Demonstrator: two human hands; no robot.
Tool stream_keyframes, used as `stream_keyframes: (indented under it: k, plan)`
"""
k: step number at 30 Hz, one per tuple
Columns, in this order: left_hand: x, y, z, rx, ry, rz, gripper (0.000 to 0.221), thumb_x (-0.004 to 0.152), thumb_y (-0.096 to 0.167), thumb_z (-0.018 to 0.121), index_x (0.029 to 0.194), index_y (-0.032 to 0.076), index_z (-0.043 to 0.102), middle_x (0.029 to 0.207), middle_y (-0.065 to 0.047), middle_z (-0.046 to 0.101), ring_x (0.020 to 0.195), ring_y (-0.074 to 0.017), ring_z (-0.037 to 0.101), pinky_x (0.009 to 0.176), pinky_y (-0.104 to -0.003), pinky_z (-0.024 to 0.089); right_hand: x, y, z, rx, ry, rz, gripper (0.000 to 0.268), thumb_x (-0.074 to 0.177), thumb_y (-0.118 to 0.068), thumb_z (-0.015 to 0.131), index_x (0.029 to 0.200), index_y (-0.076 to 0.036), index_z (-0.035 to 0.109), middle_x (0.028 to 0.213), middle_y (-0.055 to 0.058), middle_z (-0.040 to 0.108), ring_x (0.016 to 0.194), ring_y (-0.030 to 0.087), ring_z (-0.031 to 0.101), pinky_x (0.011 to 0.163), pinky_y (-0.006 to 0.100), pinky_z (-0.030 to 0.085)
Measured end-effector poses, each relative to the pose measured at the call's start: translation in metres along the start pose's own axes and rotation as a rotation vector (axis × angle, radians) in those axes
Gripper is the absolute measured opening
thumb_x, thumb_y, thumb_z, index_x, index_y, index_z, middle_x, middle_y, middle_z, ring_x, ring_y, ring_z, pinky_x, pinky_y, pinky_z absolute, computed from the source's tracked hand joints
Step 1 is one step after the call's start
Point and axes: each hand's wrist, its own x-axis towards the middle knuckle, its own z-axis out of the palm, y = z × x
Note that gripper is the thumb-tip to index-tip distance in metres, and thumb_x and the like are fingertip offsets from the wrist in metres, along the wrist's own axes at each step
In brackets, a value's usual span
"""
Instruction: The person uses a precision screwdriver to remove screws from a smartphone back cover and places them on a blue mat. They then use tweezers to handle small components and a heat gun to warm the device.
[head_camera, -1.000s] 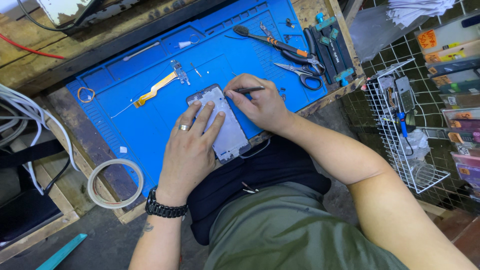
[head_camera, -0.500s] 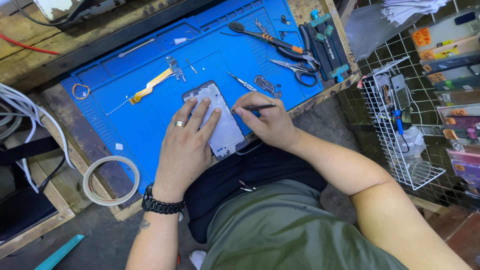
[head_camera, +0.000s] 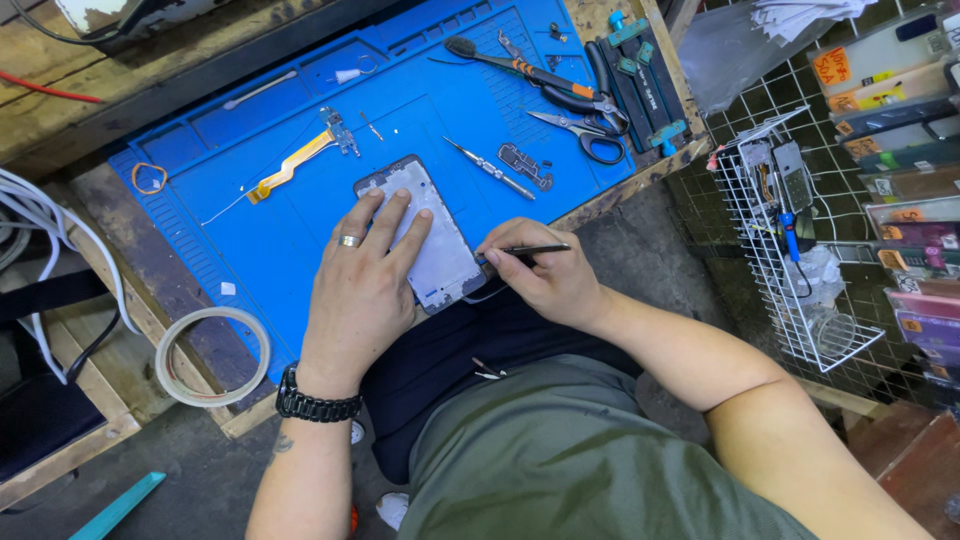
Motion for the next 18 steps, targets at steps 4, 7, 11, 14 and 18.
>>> stream_keyframes:
  k: [4, 7, 11, 14, 18]
  plan:
    - [0.0, 0.0, 0.0, -0.003, -0.006, 0.001, 0.063, 0.068, -0.006, 0.063, 0.13, 0.005, 0.068, 0.141, -0.017, 0.06, 0.132, -0.0377, 0.052, 0.109, -0.049, 0.046, -0.004, -0.002, -0.001, -0.023, 0.007, -0.082, 0.007, 0.102, -0.006, 0.066, 0.103, 0.001, 0.065, 0.104, 0.014, 0.073, 0.092, 0.02, 0.072, 0.08, 0.03, 0.059]
    - [0.0, 0.0, 0.0, -0.006, -0.003, 0.0, 0.063, 0.068, -0.006, 0.063, 0.13, 0.005, 0.068, 0.141, -0.017, 0.06, 0.132, -0.0377, 0.052, 0.109, -0.049, 0.046, -0.007, -0.003, -0.001, -0.057, 0.003, -0.088, 0.006, 0.101, -0.005, 0.067, 0.102, 0.001, 0.065, 0.104, 0.014, 0.073, 0.094, 0.021, 0.074, 0.081, 0.031, 0.059]
    - [-0.001, 0.0, -0.001, -0.003, -0.002, -0.005, 0.062, 0.069, -0.006, 0.063, 0.129, 0.005, 0.068, 0.141, -0.016, 0.06, 0.133, -0.0375, 0.052, 0.109, -0.049, 0.046, -0.013, -0.002, 0.0, -0.056, -0.007, -0.125, 0.006, 0.101, -0.004, 0.067, 0.103, 0.001, 0.064, 0.107, 0.015, 0.073, 0.097, 0.022, 0.073, 0.084, 0.031, 0.059]
    - [0.0, 0.001, -0.001, 0.005, -0.002, -0.001, 0.061, 0.07, -0.006, 0.062, 0.13, 0.005, 0.068, 0.141, -0.017, 0.06, 0.132, -0.0376, 0.052, 0.109, -0.049, 0.046, -0.018, -0.002, -0.003, -0.055, -0.028, -0.106, 0.006, 0.099, -0.002, 0.068, 0.104, 0.001, 0.065, 0.106, 0.014, 0.072, 0.096, 0.022, 0.074, 0.084, 0.032, 0.059]
    - [-0.006, 0.006, -0.003, 0.073, -0.013, -0.011, 0.061, 0.073, -0.004, 0.064, 0.133, 0.004, 0.066, 0.141, -0.017, 0.06, 0.132, -0.0379, 0.052, 0.11, -0.05, 0.045, -0.024, -0.001, -0.011, 0.406, 0.092, 0.034, 0.007, 0.104, -0.001, 0.065, 0.11, 0.0, 0.061, 0.114, 0.011, 0.067, 0.106, 0.022, 0.069, 0.097, 0.035, 0.058]
